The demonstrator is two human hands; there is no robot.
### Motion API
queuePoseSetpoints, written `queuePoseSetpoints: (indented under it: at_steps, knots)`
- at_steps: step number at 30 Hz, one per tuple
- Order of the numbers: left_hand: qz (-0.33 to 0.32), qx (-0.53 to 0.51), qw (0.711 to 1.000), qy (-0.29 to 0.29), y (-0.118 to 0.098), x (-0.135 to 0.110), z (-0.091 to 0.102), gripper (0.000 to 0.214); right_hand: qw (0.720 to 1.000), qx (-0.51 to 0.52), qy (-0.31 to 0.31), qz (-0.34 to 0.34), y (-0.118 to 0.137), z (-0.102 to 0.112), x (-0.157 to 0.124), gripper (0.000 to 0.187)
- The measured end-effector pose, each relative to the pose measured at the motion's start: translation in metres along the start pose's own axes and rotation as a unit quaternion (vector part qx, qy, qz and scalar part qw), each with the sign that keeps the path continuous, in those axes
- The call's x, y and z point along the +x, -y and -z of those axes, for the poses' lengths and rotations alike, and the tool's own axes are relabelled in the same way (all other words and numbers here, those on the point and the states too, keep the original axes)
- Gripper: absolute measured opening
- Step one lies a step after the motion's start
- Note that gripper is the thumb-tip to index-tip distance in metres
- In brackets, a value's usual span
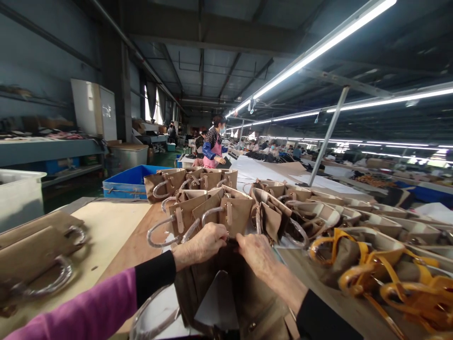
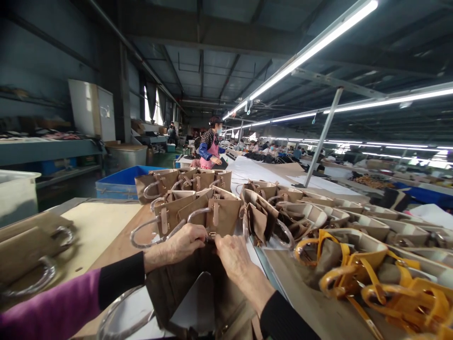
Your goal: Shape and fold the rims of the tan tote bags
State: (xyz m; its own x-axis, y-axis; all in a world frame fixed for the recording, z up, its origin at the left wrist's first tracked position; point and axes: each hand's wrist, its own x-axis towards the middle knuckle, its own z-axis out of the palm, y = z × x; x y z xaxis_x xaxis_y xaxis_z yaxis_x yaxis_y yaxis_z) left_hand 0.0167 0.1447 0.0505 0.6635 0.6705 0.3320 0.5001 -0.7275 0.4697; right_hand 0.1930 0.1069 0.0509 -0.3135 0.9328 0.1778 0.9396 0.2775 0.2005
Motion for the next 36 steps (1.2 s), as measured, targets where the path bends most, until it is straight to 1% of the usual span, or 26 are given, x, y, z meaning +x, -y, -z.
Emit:
queuePoseSetpoints:
  at_steps: [2,6,9,13,19,21,24,27,30,32,33,36]
  knots:
    - [-0.007,0.013,1.000,0.006,0.001,-0.001,0.000,0.014,1.000,0.003,0.006,-0.007,-0.003,0.000,0.003,0.011]
    - [-0.069,0.021,0.997,0.019,0.004,0.000,-0.002,0.016,1.000,0.009,0.008,-0.004,-0.010,-0.001,0.004,0.016]
    - [-0.101,0.022,0.995,0.006,0.007,0.001,-0.005,0.019,1.000,0.009,0.007,0.001,-0.012,-0.002,0.005,0.018]
    - [-0.109,0.037,0.993,-0.010,0.013,0.004,-0.008,0.019,1.000,0.004,0.003,0.001,-0.011,-0.003,0.006,0.020]
    - [-0.092,0.033,0.995,-0.033,0.017,0.005,-0.008,0.018,1.000,-0.009,-0.006,0.003,-0.006,-0.003,0.008,0.021]
    - [-0.084,0.037,0.995,-0.038,0.017,0.006,-0.007,0.018,1.000,-0.012,-0.015,0.002,-0.004,-0.001,0.008,0.018]
    - [-0.080,0.033,0.996,-0.034,0.015,0.006,-0.004,0.018,0.999,0.007,-0.034,0.028,-0.001,0.003,0.010,0.010]
    - [-0.071,0.022,0.997,-0.034,0.014,0.006,-0.003,0.017,0.998,0.028,-0.032,0.044,0.001,0.003,0.015,0.015]
    - [-0.031,0.020,0.998,-0.046,0.013,0.007,-0.003,0.015,0.998,0.038,-0.026,0.033,0.000,0.000,0.019,0.018]
    - [0.001,0.027,0.998,-0.055,0.013,0.008,-0.004,0.014,0.998,0.045,-0.023,0.031,-0.001,0.000,0.021,0.017]
    - [0.006,0.031,0.998,-0.058,0.013,0.009,-0.005,0.015,0.998,0.048,-0.021,0.031,-0.001,0.001,0.021,0.016]
    - [-0.020,0.028,0.997,-0.066,0.012,0.011,-0.006,0.015,0.998,0.053,-0.017,0.033,-0.002,0.005,0.018,0.017]
